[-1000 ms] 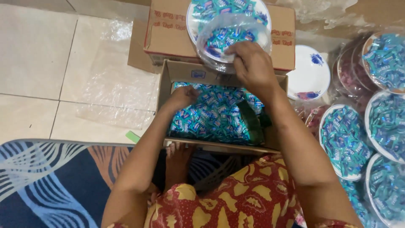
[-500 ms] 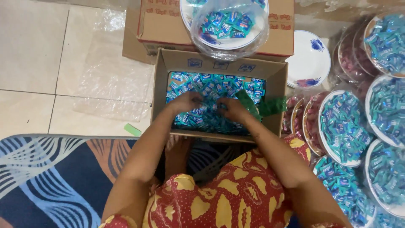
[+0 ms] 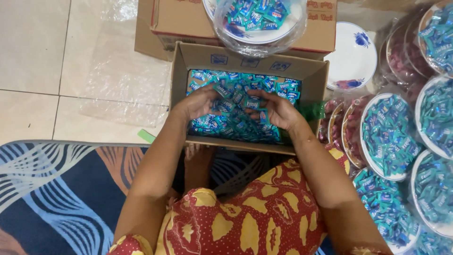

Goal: Arranging individually wrapped candies from a cardboard box onto decorative plates and into plastic containers.

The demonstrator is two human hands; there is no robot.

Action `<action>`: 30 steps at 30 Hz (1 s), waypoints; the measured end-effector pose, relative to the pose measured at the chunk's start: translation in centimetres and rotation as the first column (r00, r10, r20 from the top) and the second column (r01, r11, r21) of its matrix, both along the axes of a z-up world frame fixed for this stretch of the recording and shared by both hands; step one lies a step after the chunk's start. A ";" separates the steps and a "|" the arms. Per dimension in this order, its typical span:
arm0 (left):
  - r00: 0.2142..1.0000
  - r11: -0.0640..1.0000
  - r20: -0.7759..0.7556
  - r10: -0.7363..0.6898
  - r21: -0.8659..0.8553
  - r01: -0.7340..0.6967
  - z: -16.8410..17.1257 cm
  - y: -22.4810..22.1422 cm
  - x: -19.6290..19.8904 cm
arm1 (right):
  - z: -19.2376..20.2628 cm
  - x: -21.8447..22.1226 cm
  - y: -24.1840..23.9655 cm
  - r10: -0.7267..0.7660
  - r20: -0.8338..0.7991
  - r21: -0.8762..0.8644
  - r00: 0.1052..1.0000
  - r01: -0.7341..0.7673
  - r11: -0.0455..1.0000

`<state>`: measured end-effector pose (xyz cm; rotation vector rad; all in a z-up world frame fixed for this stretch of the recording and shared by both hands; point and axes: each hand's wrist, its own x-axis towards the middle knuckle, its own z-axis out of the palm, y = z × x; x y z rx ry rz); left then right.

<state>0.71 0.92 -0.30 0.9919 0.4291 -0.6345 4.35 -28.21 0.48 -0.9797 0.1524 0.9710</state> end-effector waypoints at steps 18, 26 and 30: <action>0.996 0.996 0.082 -0.042 0.079 0.036 -0.8 -0.1 -0.1 | 1.3 -0.4 -0.1 0.023 -0.004 0.066 1.000 -0.023 0.998; 0.839 0.999 0.542 -0.049 0.041 0.032 10.5 -3.2 4.0 | 10.0 3.3 1.7 -0.223 0.158 -0.040 0.962 0.232 0.972; 0.611 0.727 0.754 -0.243 0.558 -0.400 13.5 -5.7 13.1 | 16.8 8.4 6.8 -0.550 0.335 0.098 0.765 0.552 0.828</action>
